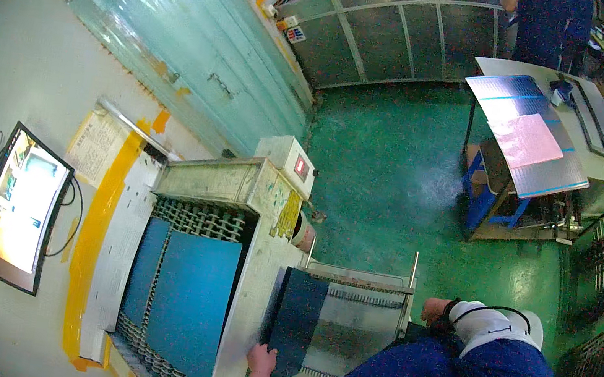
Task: Taking blue industrial sheets from a conveyor machine and placing them into a vertical metal storage rack.
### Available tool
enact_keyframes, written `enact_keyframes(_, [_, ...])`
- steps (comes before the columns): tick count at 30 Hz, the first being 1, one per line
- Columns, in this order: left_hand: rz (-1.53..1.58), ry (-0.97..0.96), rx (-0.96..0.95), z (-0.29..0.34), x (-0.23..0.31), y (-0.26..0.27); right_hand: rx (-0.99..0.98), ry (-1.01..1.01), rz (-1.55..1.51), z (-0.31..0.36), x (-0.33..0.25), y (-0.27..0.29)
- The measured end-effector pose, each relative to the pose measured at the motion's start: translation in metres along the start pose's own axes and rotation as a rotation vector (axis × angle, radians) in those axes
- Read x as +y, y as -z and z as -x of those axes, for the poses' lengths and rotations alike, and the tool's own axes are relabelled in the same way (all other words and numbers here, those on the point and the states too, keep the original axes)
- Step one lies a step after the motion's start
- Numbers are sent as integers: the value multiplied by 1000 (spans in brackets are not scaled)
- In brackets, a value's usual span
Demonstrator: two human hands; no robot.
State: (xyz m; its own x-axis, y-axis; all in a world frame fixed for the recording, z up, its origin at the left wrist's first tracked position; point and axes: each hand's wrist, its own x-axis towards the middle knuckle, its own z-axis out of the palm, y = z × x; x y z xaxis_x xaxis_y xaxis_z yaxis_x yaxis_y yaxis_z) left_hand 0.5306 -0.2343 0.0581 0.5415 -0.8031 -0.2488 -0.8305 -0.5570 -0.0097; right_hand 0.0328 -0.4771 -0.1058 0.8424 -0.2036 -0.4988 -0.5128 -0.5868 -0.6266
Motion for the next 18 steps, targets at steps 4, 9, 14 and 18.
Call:
enact_keyframes(4, [-2,19,-8,-3,13,8,42,-24,-307,-25,53,-50])
enact_keyframes(9, [41,40,16,11,2,14,226,463,54,-38,103,-91])
enact_keyframes(14, [-27,51,38,20,22,45,-91,81,72,-7,11,8])
enact_keyframes(18, [48,68,146,41,18,81,-44,9,-702,-15,85,-40])
